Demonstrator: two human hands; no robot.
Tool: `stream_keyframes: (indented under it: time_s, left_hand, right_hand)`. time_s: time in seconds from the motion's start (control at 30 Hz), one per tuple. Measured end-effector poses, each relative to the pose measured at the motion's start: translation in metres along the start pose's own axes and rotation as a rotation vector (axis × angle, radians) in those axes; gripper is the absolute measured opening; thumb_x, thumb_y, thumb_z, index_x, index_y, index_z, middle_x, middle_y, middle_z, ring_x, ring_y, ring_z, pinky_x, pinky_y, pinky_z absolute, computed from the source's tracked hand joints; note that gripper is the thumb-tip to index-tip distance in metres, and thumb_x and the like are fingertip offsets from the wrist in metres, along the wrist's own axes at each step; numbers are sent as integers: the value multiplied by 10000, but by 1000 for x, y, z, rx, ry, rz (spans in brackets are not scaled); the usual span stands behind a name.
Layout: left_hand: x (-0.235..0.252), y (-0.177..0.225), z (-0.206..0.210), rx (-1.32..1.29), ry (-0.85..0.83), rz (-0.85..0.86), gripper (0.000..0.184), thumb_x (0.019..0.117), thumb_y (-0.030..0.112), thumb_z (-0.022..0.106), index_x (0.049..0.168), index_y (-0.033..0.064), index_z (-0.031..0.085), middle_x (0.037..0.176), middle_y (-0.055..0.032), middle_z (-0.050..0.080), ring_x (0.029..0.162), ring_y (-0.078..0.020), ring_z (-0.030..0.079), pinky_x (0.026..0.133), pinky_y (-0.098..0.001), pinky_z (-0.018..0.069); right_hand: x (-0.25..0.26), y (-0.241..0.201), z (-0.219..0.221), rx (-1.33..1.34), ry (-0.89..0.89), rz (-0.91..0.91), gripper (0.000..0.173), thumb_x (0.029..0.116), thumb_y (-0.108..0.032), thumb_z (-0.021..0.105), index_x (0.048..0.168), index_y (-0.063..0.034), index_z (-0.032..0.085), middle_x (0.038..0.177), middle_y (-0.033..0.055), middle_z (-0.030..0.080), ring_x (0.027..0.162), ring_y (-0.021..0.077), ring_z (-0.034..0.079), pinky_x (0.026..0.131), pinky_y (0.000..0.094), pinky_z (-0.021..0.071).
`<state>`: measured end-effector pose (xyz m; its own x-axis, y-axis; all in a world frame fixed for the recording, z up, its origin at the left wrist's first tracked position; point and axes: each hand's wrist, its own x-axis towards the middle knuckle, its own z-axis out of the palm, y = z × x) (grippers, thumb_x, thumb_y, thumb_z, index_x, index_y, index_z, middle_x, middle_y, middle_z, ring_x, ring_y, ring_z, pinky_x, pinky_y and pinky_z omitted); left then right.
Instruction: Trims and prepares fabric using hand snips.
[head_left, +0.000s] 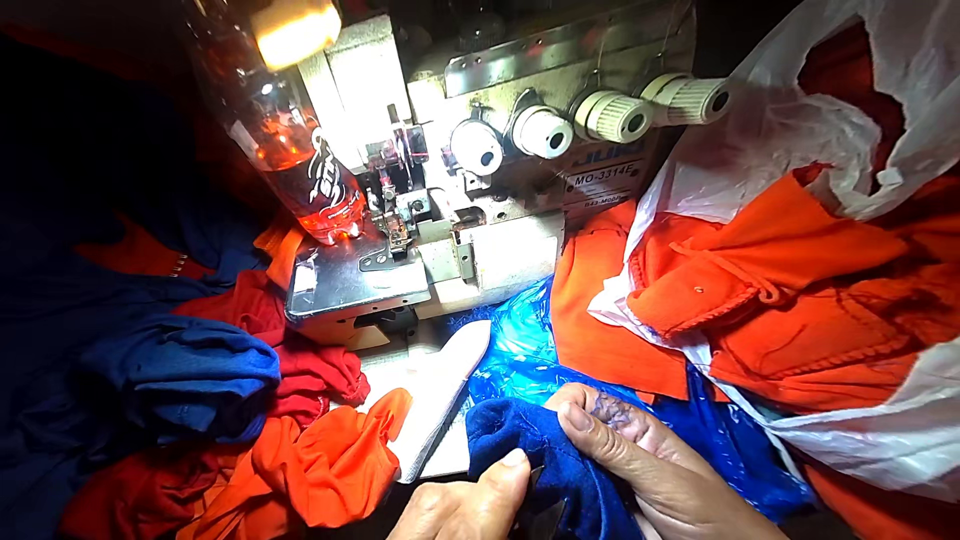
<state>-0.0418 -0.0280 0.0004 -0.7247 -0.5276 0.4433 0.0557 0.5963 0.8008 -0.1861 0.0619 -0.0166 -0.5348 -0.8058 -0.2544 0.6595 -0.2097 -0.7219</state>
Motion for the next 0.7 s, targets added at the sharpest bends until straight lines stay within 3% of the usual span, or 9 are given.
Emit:
stream_keyframes:
  time_s: [0.1,0.2,0.3,0.43,0.7]
  left_hand:
    - [-1,-2,3,94,-65,-18,277,988,101,612,1124,-117,716,917,-193,707,862,-107,655,811,-173,520]
    - [-3,-6,8,114,-47,30,294,1011,130,605,1125,-120,713,991,-208,743,927,-124,693,897,-194,531]
    - [-2,-5,9,117,-34,28,292,1004,119,606,1117,-127,715,1006,-210,745,938,-120,697,917,-188,523]
    - [-2,-4,10,113,-31,22,290,1010,114,597,1113,-133,708,999,-213,741,926,-120,695,906,-189,526]
    - [3,3,8,148,-98,-48,275,975,93,626,1123,-118,722,925,-199,721,879,-118,667,828,-168,513]
  right_hand:
    - [-2,-3,1,27,9,60,268,1048,-19,444,937,-109,671,880,-4,731,840,46,707,810,230,595]
    - [-3,-2,0,25,-18,61,263,1043,-26,464,934,-112,686,869,-14,728,835,32,702,800,216,591]
    - [-3,-2,0,9,-32,46,251,1041,-30,472,929,-116,679,856,-24,723,815,22,696,781,204,587]
    - [-2,2,-1,23,-24,7,172,1022,-32,529,954,-96,673,873,-6,717,824,41,697,785,214,586]
    - [-4,0,-1,42,-10,28,180,1022,-18,518,950,-94,665,878,-9,722,831,45,701,791,223,588]
